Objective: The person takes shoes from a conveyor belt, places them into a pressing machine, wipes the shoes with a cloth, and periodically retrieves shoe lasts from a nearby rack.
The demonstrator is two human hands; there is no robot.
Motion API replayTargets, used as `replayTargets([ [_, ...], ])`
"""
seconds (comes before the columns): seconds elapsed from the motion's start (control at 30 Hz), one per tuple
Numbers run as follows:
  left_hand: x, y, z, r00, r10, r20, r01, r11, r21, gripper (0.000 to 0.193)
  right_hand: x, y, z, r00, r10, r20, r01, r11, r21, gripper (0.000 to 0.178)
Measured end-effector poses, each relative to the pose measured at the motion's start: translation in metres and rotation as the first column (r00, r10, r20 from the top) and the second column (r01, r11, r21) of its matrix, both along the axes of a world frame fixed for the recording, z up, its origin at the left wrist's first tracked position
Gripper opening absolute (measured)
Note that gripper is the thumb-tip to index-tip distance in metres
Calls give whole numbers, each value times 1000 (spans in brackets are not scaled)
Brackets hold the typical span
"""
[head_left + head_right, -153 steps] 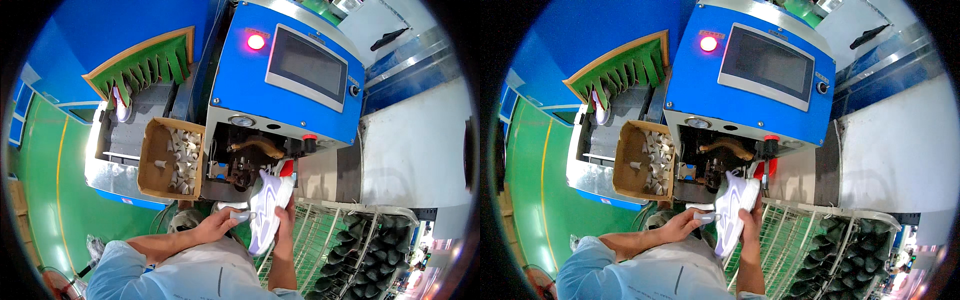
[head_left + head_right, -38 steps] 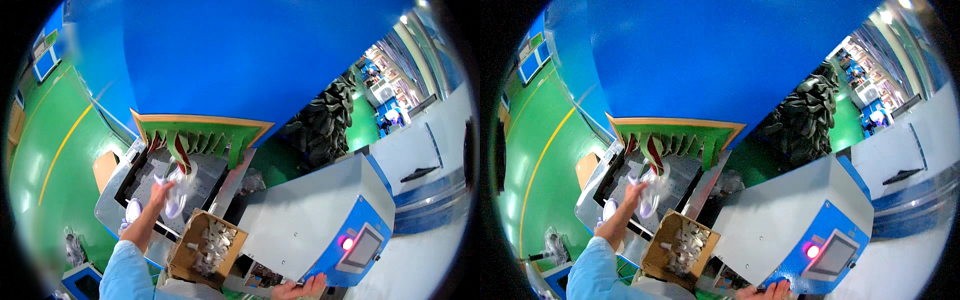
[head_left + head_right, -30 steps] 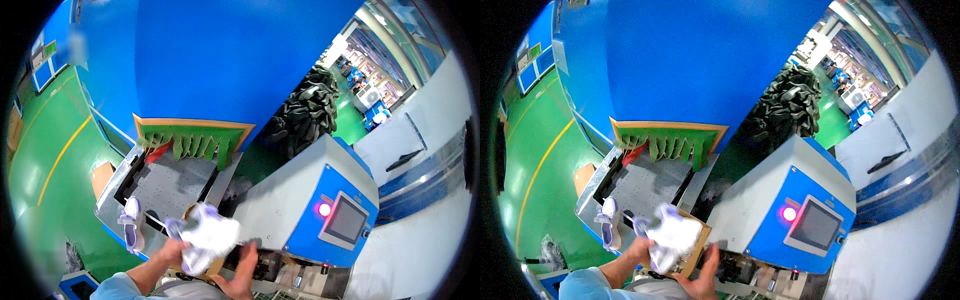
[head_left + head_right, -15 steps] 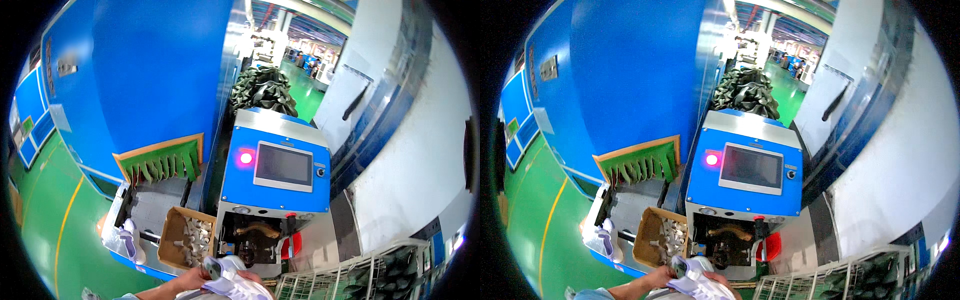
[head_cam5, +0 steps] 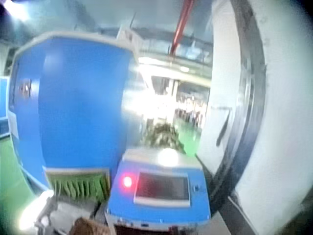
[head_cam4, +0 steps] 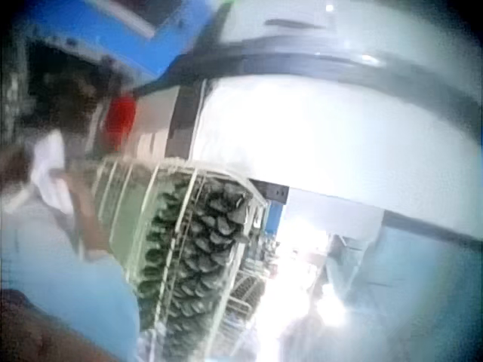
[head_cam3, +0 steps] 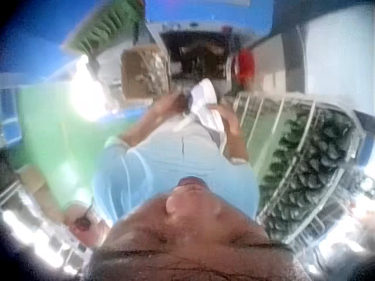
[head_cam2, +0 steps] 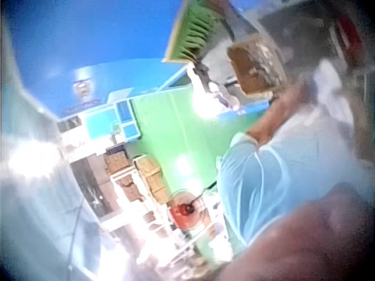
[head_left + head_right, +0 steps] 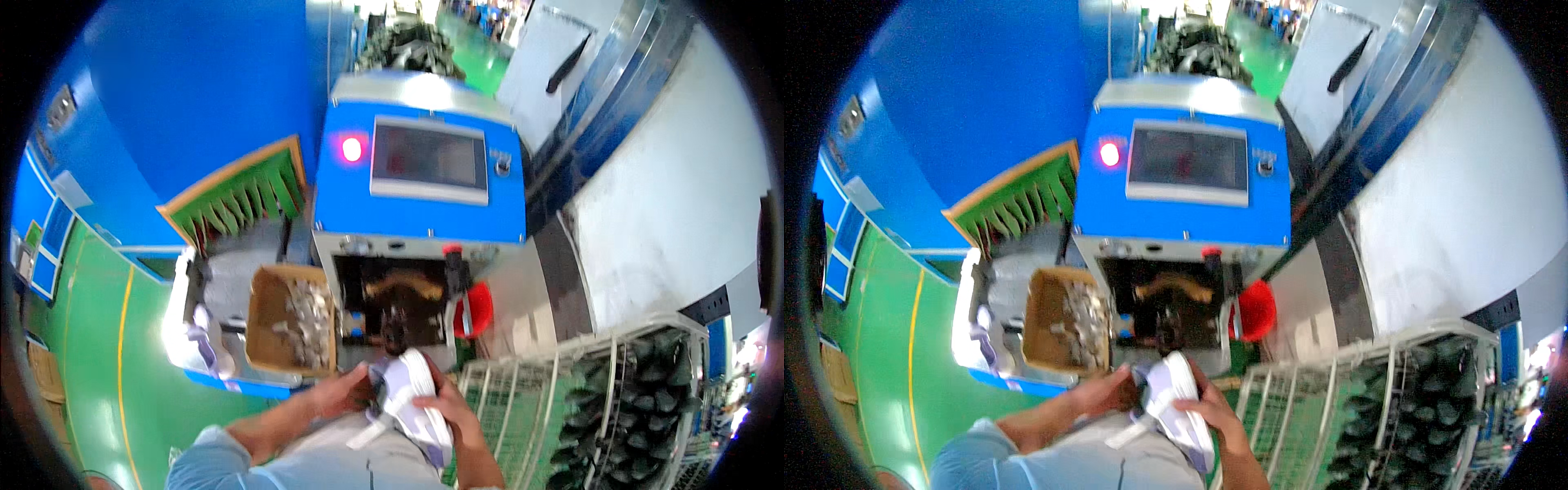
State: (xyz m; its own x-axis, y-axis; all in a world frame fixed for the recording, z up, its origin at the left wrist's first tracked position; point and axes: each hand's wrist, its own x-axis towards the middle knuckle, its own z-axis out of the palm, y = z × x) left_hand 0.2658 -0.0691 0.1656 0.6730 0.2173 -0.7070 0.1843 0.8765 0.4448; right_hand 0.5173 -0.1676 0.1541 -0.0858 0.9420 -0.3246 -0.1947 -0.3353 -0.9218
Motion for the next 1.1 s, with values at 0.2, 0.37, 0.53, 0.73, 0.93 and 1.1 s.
replayTargets([
  [0.2,36,-14,-22,972,42,-230,174,531,829,35,-9,-9,13,954,-292,-75,290,957,-32,92],
  [0.37,3,-21,-29,991,-20,132,-61,812,581,32,-9,21,23,881,-465,85,469,883,-29,90],
  [0.53,28,2,-54,961,226,161,-273,874,402,29,-22,82,42,827,-455,329,466,883,50,96],
  [0.73,65,7,-140,863,471,181,-485,874,37,20,-45,141,40,249,81,965,133,984,-117,97],
  [0.93,22,34,-127,969,239,-60,-223,953,206,24,-55,161,27,108,153,982,184,968,-171,93],
  [1.1,-59,57,-54,961,272,-51,-265,957,115,32,-43,169,27,2,146,989,124,982,-145,79],
])
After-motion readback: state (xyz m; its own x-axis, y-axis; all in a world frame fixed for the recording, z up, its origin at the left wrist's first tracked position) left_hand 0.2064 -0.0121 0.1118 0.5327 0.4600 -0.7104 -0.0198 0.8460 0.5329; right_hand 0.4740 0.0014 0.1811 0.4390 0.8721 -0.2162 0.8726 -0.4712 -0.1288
